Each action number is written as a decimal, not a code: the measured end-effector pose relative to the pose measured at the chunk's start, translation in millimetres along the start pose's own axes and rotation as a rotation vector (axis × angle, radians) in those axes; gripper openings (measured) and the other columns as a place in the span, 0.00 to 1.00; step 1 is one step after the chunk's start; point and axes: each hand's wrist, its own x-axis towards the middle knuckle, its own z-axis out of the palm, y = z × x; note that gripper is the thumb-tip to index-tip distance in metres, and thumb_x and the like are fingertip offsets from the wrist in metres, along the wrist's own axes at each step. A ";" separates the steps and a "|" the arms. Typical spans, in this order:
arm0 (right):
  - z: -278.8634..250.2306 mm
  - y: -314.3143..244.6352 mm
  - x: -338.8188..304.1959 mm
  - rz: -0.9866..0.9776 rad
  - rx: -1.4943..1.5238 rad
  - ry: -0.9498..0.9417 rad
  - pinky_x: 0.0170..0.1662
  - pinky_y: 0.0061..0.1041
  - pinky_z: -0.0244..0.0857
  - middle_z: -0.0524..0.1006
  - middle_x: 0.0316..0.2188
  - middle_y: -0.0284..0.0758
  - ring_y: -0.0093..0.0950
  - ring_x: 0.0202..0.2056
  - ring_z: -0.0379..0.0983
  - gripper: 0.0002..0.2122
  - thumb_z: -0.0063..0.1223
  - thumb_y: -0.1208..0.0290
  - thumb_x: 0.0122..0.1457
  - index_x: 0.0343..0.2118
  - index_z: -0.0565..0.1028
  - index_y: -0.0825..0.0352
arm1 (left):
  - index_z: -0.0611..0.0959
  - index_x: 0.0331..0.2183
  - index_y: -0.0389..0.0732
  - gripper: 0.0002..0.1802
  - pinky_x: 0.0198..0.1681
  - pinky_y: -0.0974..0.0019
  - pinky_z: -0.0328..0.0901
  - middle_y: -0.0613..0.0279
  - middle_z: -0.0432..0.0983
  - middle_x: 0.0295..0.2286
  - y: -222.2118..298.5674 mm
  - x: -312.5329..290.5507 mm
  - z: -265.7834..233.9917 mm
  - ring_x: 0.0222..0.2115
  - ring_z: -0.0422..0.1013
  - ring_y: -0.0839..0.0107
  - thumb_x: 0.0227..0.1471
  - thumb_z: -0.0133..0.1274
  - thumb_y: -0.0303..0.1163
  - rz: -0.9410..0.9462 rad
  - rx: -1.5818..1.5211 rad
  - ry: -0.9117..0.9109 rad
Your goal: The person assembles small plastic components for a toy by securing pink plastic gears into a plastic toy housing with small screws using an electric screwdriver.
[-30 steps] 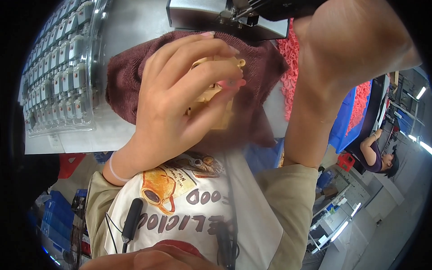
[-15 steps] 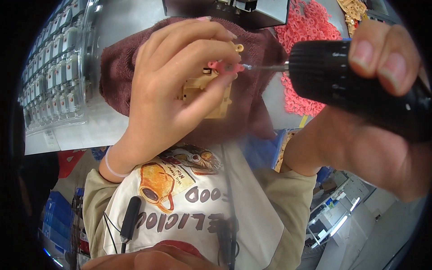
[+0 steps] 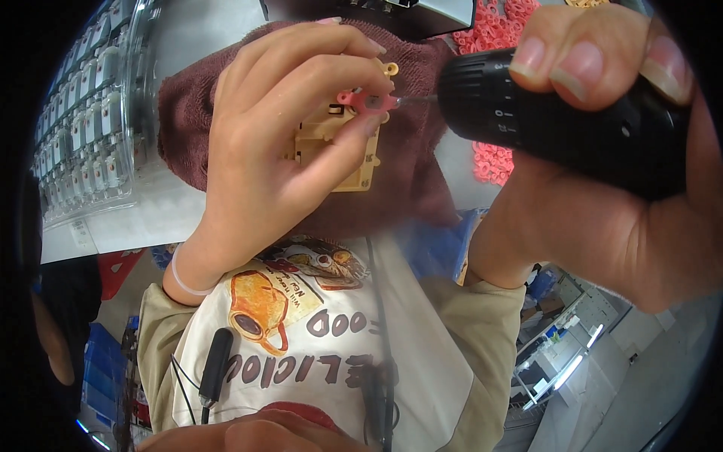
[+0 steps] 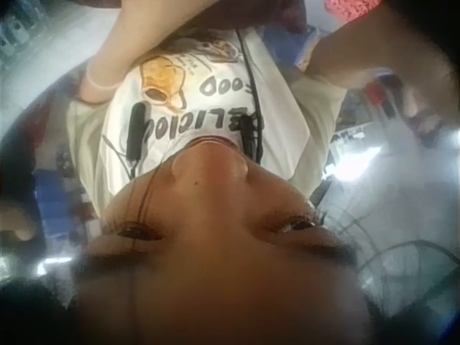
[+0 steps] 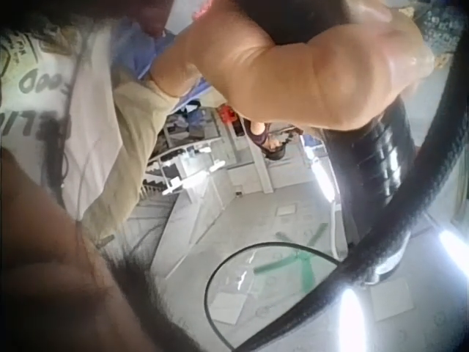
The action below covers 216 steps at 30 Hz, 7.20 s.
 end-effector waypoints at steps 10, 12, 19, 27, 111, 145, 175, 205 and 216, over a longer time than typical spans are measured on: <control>5.6 -4.2 -3.8 0.000 0.003 -0.049 0.33 0.32 0.61 0.64 0.25 0.36 0.27 0.26 0.63 0.11 0.43 0.65 0.52 0.30 0.66 0.69 | 0.81 0.30 0.44 0.10 0.45 0.59 0.63 0.65 0.77 0.37 2.2 -0.2 -1.3 0.43 0.71 0.60 0.38 0.60 0.25 -0.025 0.009 0.001; 6.0 -3.6 -4.0 -0.001 0.005 -0.058 0.33 0.32 0.61 0.64 0.25 0.36 0.27 0.26 0.63 0.11 0.43 0.65 0.52 0.30 0.66 0.69 | 0.81 0.30 0.44 0.10 0.45 0.59 0.63 0.65 0.77 0.37 2.0 -0.8 -1.1 0.43 0.71 0.60 0.38 0.60 0.25 -0.030 0.005 0.004; 10.5 -8.9 -11.2 -0.004 0.004 -0.085 0.33 0.32 0.61 0.64 0.24 0.36 0.27 0.26 0.63 0.11 0.43 0.65 0.52 0.30 0.66 0.69 | 0.81 0.30 0.44 0.10 0.46 0.59 0.63 0.66 0.77 0.36 4.4 5.1 -7.1 0.43 0.71 0.59 0.39 0.60 0.25 0.090 0.130 -0.050; 20.0 -9.6 -16.1 -0.019 0.002 -0.122 0.33 0.31 0.61 0.65 0.24 0.36 0.27 0.25 0.63 0.11 0.43 0.65 0.52 0.29 0.66 0.69 | 0.80 0.30 0.44 0.10 0.46 0.59 0.63 0.67 0.77 0.36 4.5 2.7 -6.5 0.42 0.71 0.60 0.39 0.59 0.26 0.072 0.146 -0.051; 1.2 -2.2 -3.3 -0.078 0.119 -0.448 0.29 0.30 0.59 0.65 0.21 0.36 0.27 0.22 0.63 0.12 0.40 0.62 0.51 0.27 0.67 0.68 | 0.80 0.31 0.42 0.11 0.46 0.58 0.63 0.66 0.76 0.36 -0.3 -10.6 -11.9 0.41 0.70 0.63 0.39 0.58 0.29 0.055 0.133 0.176; -1.9 -33.2 -6.1 -0.091 0.250 -0.285 0.27 0.26 0.56 0.62 0.17 0.33 0.24 0.20 0.60 0.12 0.46 0.61 0.46 0.24 0.65 0.66 | 0.80 0.33 0.40 0.13 0.50 0.57 0.61 0.61 0.75 0.38 4.9 -3.3 -8.1 0.44 0.69 0.60 0.41 0.58 0.32 0.034 0.034 -0.009; -27.5 7.3 -46.4 0.455 -0.034 -0.127 0.25 0.25 0.67 0.72 0.31 0.39 0.27 0.23 0.70 0.28 0.52 0.79 0.58 0.60 0.55 0.65 | 0.71 0.57 0.41 0.24 0.61 0.62 0.56 0.54 0.67 0.56 4.9 -76.9 -281.5 0.58 0.62 0.61 0.63 0.43 0.41 -0.324 0.707 0.034; -273.5 169.3 233.5 0.184 -1.303 -0.109 0.46 0.31 0.68 0.79 0.41 0.44 0.38 0.41 0.77 0.29 0.59 0.49 0.50 0.53 0.72 0.62 | 0.76 0.41 0.30 0.12 0.42 0.64 0.67 0.54 0.75 0.34 -5.7 -55.4 -270.9 0.35 0.72 0.64 0.55 0.55 0.26 -0.495 1.126 0.334; -197.5 201.7 224.6 0.242 -1.471 -0.400 0.59 0.48 0.54 0.62 0.59 0.50 0.52 0.60 0.56 0.39 0.47 0.32 0.50 0.58 0.68 0.58 | 0.75 0.43 0.36 0.12 0.37 0.63 0.65 0.56 0.70 0.36 -0.9 -43.9 -280.9 0.33 0.69 0.66 0.58 0.51 0.29 -0.755 1.177 0.213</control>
